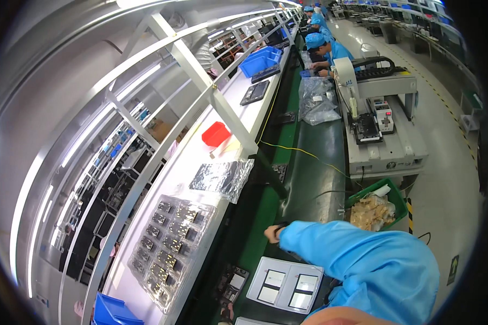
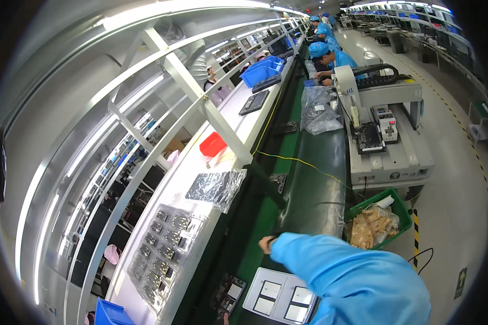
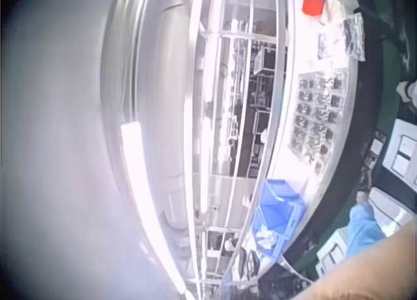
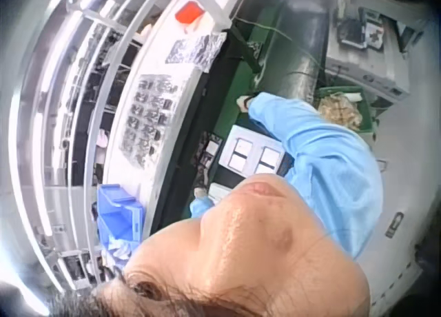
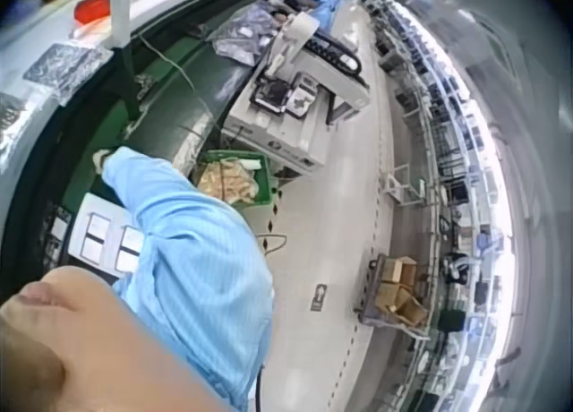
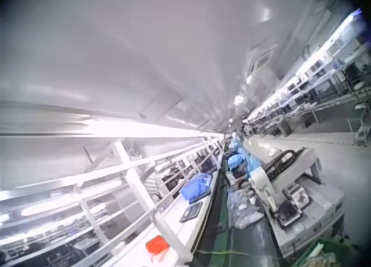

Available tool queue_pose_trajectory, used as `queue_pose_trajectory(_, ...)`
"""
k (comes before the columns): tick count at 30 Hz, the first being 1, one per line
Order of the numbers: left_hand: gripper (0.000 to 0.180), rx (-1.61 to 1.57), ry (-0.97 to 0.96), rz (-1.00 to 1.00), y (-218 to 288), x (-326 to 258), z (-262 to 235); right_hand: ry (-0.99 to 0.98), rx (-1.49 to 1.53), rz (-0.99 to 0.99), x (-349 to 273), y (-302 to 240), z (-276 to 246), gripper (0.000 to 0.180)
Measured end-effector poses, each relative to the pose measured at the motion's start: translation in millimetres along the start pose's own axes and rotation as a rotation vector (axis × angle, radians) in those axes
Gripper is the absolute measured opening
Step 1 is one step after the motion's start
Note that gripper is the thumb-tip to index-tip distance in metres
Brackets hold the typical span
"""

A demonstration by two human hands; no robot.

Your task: Applying adhesive strips and assembling battery or screen components into tablet housings on a factory production line.

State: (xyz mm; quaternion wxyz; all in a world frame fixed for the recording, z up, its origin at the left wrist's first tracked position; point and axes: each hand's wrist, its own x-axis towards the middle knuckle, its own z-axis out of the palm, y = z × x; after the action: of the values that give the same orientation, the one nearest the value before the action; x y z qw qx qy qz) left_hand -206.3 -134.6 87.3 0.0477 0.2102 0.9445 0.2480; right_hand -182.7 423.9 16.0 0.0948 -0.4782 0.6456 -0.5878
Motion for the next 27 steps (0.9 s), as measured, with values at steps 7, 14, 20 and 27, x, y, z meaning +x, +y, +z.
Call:
queue_pose_trajectory(7,0.033,-0.671,-0.190,-0.045,42.4,-151.9,-6.4,1.080,-0.565,1.093,-158.2,-203.7,265.6,0.024)
queue_pose_trajectory(14,0.034,-0.685,-0.332,-0.190,76.3,-184.3,-11.2,1.046,-0.051,2.008,-256.9,-288.2,579.9,0.032)
queue_pose_trajectory(20,0.035,-0.683,-0.428,-0.251,89.1,-198.4,-18.3,1.053,0.160,1.997,-242.7,-302.5,597.7,0.032)
queue_pose_trajectory(27,0.037,-0.665,-0.565,-0.314,100.4,-218.5,-34.4,0.952,0.024,1.799,-200.7,-293.5,481.6,0.033)
